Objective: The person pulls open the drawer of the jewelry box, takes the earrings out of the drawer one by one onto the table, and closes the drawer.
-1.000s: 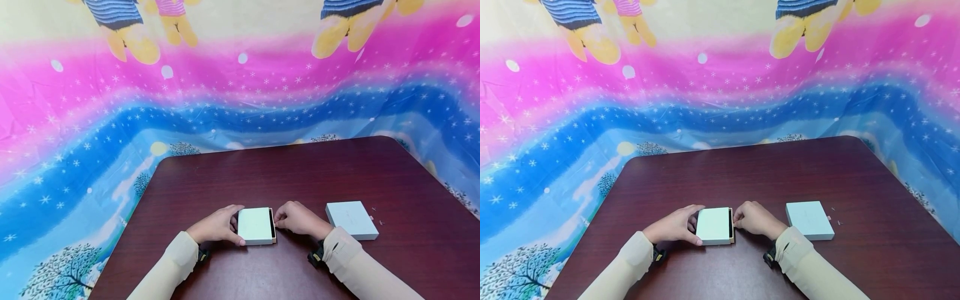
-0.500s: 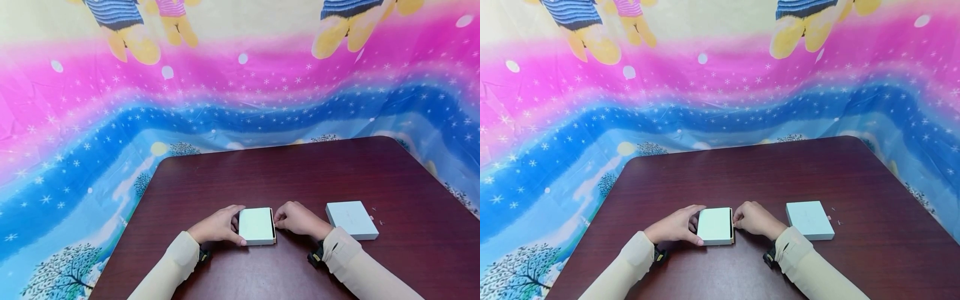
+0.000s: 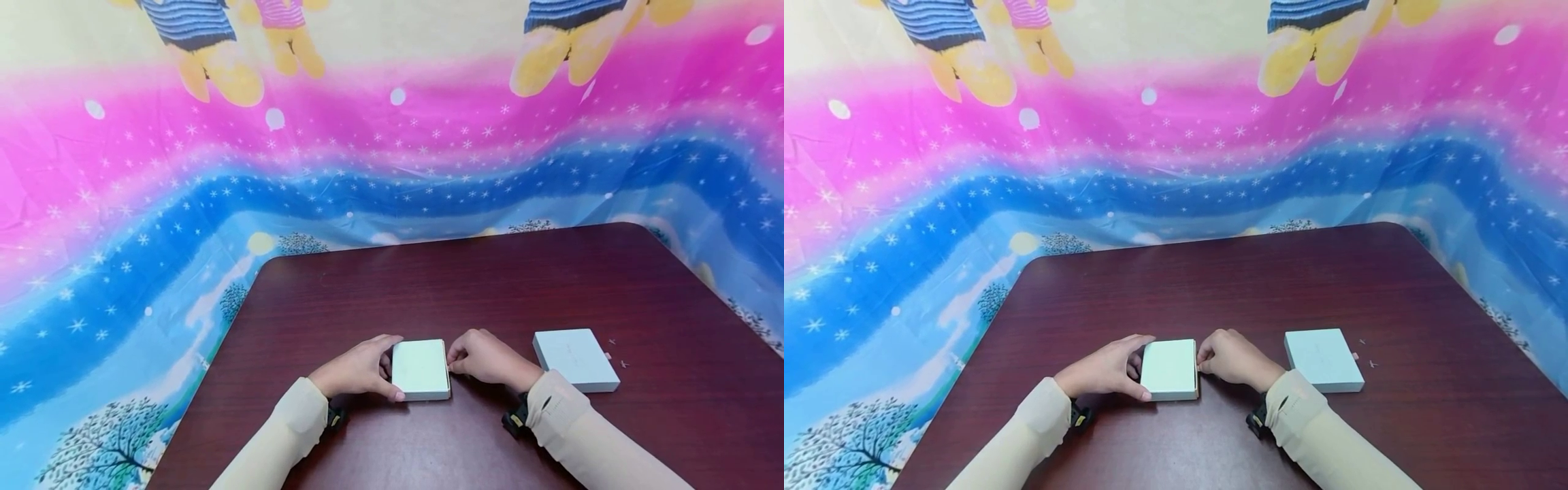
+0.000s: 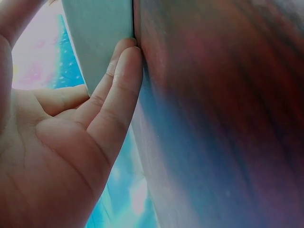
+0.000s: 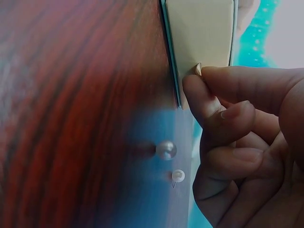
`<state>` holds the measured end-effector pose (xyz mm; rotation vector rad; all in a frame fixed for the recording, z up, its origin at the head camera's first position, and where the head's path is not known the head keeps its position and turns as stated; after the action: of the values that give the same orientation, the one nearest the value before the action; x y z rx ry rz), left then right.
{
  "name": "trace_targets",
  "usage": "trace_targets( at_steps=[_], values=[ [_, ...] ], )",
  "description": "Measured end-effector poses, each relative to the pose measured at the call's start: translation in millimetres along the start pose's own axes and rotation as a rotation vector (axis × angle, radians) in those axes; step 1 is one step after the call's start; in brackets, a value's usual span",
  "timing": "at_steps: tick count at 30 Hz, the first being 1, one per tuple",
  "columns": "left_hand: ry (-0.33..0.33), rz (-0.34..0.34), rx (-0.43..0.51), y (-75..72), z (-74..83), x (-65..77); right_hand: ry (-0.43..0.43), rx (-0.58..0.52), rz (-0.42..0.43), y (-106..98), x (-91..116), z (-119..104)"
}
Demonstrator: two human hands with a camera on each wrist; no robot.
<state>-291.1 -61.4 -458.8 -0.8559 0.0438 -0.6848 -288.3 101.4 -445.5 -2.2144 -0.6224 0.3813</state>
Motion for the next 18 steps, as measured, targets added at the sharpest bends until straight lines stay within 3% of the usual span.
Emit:
trace_targets(
  at_steps=[18],
  values=[
    [0.002, -0.010, 0.004, 1.1, -2.0, -2.3, -0.011, 0.010, -0.009, 2.6, -1.8, 0.1]
  ],
)
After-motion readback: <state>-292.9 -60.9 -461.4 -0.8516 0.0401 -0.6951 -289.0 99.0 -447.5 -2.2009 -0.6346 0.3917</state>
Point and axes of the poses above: each hand's wrist, its own x-axis away from the middle knuckle, its own y-axis out of the palm, z = x × y, the point moved 10 cm from there along -x, towards the middle knuckle, and after that the axes turned 6 degrees about -y, right-handed, at the moved point
